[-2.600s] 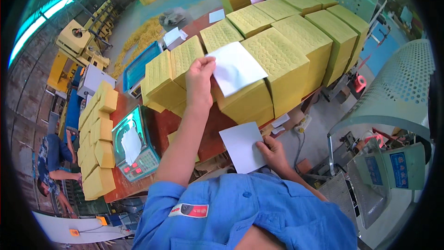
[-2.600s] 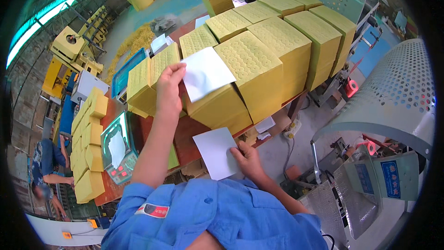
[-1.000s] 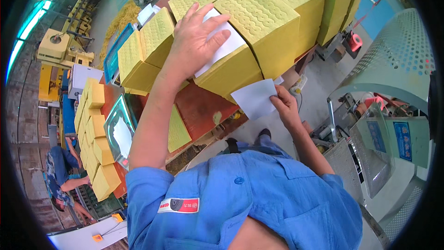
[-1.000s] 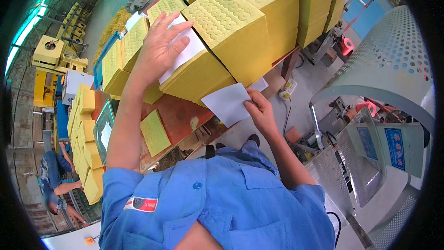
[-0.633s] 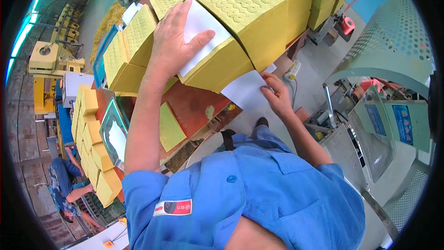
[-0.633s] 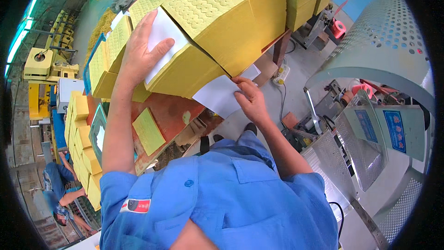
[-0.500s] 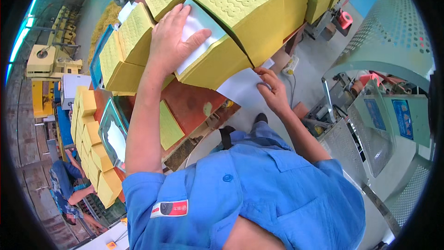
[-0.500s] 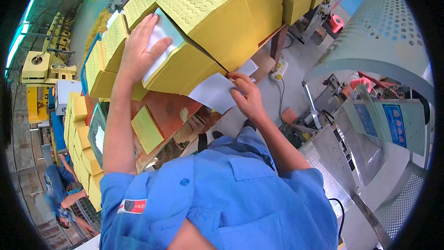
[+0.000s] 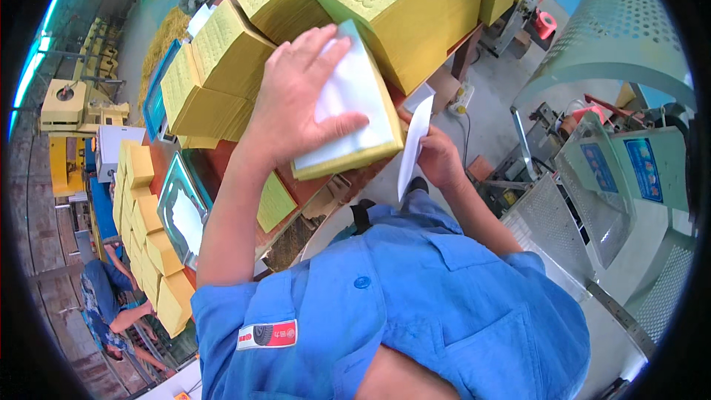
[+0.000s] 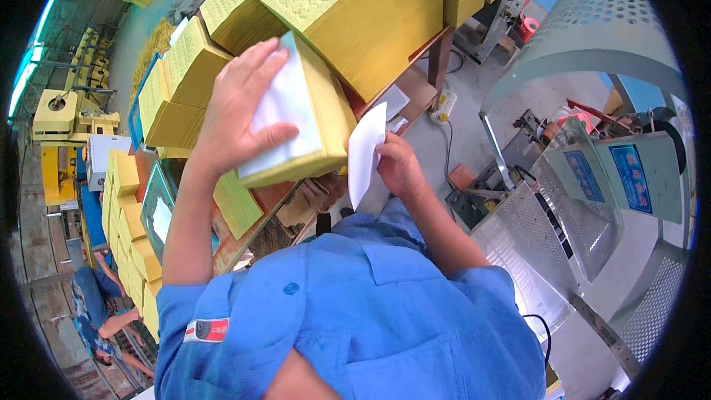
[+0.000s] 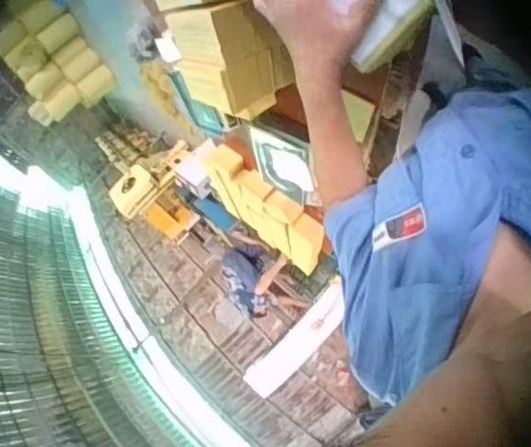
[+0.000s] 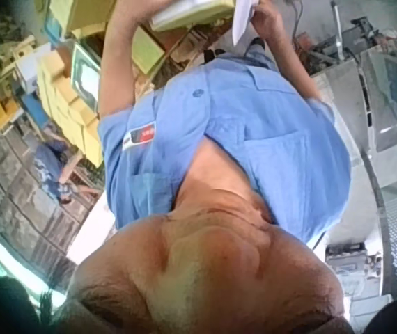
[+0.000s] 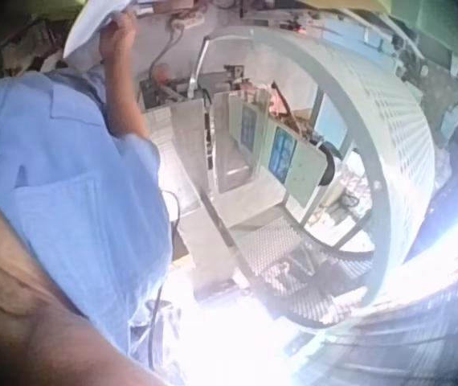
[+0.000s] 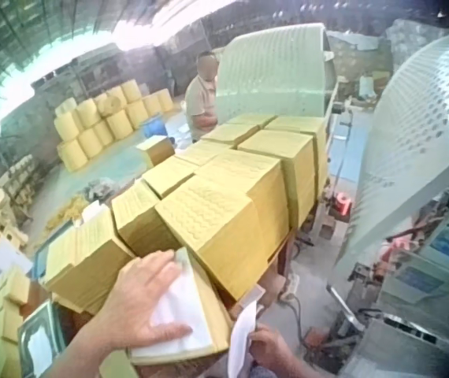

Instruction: The person is weighing stacks of yellow paper, adding slip sheets, and using a banding machine to secure them.

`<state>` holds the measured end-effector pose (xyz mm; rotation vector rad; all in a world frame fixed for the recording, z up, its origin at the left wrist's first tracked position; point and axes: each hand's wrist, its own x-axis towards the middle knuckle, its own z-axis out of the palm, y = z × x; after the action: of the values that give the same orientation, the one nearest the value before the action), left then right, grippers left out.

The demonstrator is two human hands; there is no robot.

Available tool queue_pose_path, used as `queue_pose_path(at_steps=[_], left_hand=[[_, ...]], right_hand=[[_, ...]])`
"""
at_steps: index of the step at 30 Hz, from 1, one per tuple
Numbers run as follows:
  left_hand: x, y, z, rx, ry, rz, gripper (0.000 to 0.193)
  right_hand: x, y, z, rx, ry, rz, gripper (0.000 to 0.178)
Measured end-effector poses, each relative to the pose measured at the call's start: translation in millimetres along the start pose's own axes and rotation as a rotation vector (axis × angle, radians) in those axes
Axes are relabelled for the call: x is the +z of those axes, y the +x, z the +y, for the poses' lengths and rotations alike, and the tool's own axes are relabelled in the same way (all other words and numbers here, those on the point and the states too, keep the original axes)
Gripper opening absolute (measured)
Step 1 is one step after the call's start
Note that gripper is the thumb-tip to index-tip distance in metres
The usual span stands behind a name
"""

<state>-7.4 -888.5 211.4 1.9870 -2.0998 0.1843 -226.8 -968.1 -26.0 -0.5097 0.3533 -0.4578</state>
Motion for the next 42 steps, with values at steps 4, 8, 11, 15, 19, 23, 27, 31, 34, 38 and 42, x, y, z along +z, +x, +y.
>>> queue_pose_path(at_steps=[4,8,11,15,19,23,27,31,34,38,42], left_hand=[[-16,-10,-5,0.061,-0.034,-0.084,0.076],[-22,-22,-21,-0.066,-0.057,0.003,0.056],[-27,-38,-16,-0.412,-0.174,0.056,0.057],[-27,-63,-26,-0.401,-0.365,-0.034,0.057],[-5,-87,-23,-0.290,-0.486,0.076,0.055],[19,-113,8,-0.213,-0.863,0.030,0.061],[93,-124,96,-0.143,-1.466,-0.006,0.068],[169,-115,213,-0.285,-1.711,-0.296,0.068],[218,-100,303,-0.220,-1.780,-0.425,0.067],[307,-98,405,-0.126,-1.855,-0.397,0.063],[360,-115,428,0.273,-1.005,-0.296,0.058]], right_hand=[[5,-11,8,0.037,0.113,0.074,0.055],[18,-10,10,-0.011,0.119,0.081,0.047],[14,-3,15,-0.016,0.166,0.046,0.040],[21,6,32,-0.073,0.227,0.017,0.039],[13,-13,55,-0.169,0.387,0.076,0.043],[6,-104,40,-0.293,0.416,0.034,0.026],[-15,-228,15,-0.452,0.314,0.361,0.018],[-69,-369,3,-0.549,0.207,0.605,0.033],[-121,-464,-6,-0.586,0.197,0.679,0.044],[-182,-552,-32,-0.627,0.250,0.788,0.042],[-236,-606,-57,-0.563,0.289,0.650,0.039]])
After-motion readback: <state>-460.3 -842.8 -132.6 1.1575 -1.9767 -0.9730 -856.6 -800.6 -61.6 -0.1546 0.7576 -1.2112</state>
